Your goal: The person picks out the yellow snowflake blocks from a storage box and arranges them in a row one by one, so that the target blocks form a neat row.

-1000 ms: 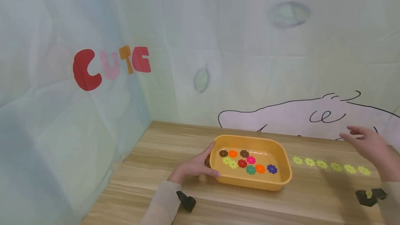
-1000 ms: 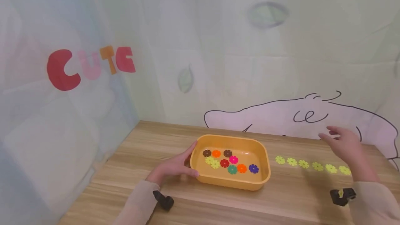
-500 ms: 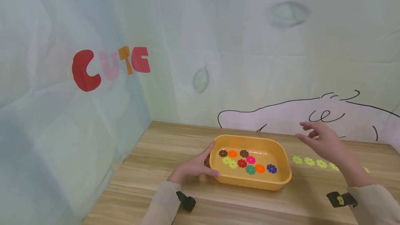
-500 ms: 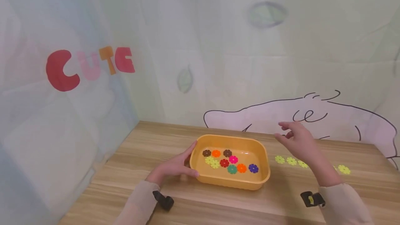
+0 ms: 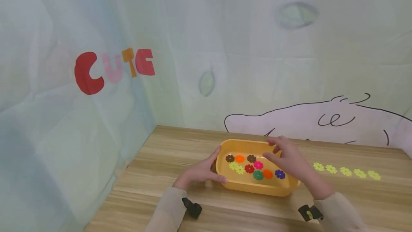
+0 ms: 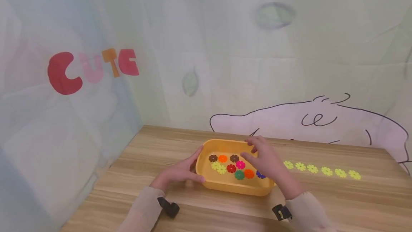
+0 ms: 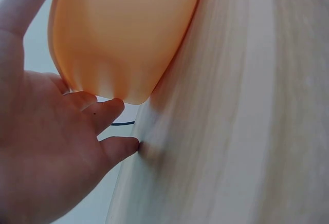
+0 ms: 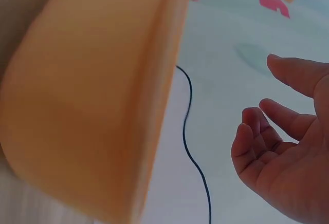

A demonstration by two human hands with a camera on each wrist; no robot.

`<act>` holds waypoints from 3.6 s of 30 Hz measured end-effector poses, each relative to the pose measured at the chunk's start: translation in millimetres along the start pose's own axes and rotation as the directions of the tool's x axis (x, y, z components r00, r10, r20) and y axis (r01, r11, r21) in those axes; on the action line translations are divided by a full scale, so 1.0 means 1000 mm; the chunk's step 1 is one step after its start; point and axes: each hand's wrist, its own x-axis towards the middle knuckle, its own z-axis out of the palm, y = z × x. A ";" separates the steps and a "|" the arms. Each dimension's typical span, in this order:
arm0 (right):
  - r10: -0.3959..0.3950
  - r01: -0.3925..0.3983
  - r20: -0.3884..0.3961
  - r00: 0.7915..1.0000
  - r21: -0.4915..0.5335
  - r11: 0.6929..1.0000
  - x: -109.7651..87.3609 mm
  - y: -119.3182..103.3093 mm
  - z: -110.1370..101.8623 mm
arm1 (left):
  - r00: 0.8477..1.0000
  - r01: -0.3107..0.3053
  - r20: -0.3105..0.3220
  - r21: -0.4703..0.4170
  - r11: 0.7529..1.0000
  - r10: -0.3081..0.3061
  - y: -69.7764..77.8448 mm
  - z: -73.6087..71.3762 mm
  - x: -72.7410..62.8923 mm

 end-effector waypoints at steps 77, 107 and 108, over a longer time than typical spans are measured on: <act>0.214 -0.221 0.254 0.943 -0.003 0.975 0.032 -0.006 0.107 | 1.000 0.004 0.001 -0.015 1.000 -0.004 -0.001 0.003 0.002; 0.070 -0.069 0.019 0.997 -0.042 0.997 0.004 0.016 -0.011 | 1.000 0.011 -0.013 -0.029 1.000 -0.011 0.000 0.004 -0.001; 0.063 -0.062 0.005 0.998 -0.051 0.997 0.002 0.019 -0.016 | 1.000 0.010 -0.010 -0.032 0.999 -0.010 0.001 0.003 0.000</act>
